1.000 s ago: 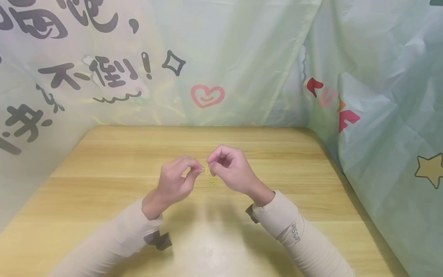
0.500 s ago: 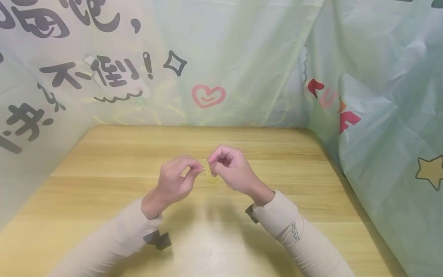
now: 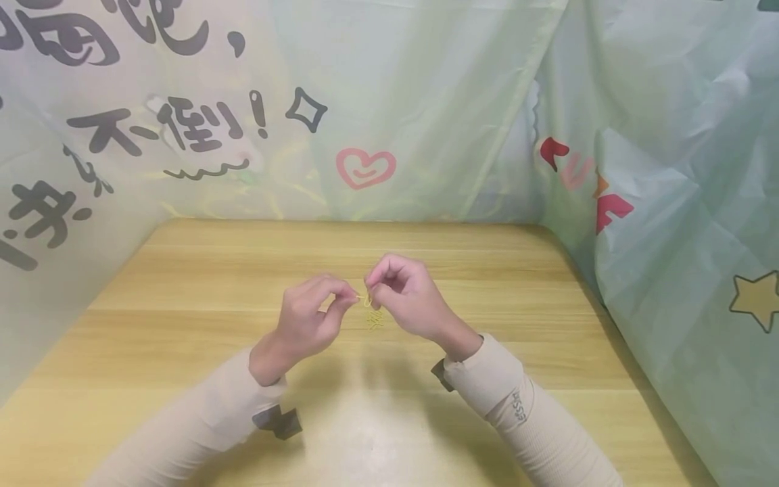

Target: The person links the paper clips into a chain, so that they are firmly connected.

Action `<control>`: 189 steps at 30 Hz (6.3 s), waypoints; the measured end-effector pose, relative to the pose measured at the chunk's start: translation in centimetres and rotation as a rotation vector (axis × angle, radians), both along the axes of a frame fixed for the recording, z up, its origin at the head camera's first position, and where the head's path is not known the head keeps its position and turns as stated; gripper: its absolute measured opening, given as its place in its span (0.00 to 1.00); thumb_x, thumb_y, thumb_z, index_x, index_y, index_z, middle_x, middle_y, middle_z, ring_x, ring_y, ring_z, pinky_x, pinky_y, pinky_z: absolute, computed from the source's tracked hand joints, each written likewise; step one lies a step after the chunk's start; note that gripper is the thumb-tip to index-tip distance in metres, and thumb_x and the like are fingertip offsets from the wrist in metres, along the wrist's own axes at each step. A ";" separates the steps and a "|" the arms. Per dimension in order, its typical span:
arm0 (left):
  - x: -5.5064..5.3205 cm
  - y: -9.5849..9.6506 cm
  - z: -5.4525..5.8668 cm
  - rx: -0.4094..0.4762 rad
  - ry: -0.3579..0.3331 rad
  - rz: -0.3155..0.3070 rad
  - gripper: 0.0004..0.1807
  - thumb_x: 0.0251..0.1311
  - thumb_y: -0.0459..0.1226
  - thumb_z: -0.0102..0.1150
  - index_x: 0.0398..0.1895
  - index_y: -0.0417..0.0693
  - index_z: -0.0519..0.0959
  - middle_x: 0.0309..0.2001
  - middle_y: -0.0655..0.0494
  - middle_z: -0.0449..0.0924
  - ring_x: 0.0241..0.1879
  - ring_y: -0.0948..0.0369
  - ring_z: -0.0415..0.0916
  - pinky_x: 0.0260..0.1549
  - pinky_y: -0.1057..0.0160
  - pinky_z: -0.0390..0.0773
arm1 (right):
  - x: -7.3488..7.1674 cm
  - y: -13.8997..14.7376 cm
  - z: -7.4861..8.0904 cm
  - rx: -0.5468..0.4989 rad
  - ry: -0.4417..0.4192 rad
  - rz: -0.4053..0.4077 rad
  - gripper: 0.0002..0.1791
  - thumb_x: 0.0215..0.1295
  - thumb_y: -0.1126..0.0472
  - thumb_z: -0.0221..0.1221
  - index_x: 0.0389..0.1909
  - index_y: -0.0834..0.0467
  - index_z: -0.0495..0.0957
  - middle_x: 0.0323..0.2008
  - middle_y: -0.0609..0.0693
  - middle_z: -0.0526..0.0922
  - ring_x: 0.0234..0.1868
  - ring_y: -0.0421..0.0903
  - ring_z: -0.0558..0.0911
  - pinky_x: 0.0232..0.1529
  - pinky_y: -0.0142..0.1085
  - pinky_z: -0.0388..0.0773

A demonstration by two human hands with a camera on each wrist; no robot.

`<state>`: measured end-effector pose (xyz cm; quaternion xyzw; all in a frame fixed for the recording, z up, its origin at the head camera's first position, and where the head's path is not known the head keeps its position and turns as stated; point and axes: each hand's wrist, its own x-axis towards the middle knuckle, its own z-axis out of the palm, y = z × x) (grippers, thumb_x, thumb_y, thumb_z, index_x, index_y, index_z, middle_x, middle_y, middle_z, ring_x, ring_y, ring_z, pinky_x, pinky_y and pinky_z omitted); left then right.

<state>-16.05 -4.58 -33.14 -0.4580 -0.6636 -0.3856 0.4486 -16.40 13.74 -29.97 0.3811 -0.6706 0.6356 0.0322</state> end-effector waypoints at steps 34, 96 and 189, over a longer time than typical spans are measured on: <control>0.1 -0.6 -0.7 -0.024 -0.112 0.011 0.07 0.57 0.27 0.64 0.29 0.37 0.75 0.24 0.50 0.78 0.19 0.61 0.72 0.20 0.72 0.73 | 0.2 0.5 0.1 0.134 -0.268 0.160 0.09 0.62 0.78 0.46 0.39 0.67 0.58 0.31 0.57 0.66 0.29 0.48 0.79 0.35 0.37 0.80; 1.4 -1.0 -0.1 0.020 -0.937 -0.285 0.03 0.64 0.27 0.54 0.35 0.35 0.78 0.27 0.49 0.79 0.22 0.63 0.73 0.18 0.67 0.71 | -0.6 2.2 -0.6 0.102 -0.110 0.073 0.07 0.66 0.77 0.53 0.43 0.67 0.70 0.28 0.52 0.78 0.29 0.44 0.80 0.34 0.36 0.81; -0.1 -1.7 -1.5 -0.199 -0.392 -0.106 0.03 0.59 0.30 0.57 0.30 0.42 0.80 0.26 0.56 0.80 0.26 0.64 0.74 0.25 0.65 0.77 | -0.3 1.7 0.4 0.255 -0.068 0.017 0.10 0.64 0.79 0.51 0.41 0.68 0.61 0.28 0.55 0.71 0.27 0.43 0.71 0.28 0.31 0.71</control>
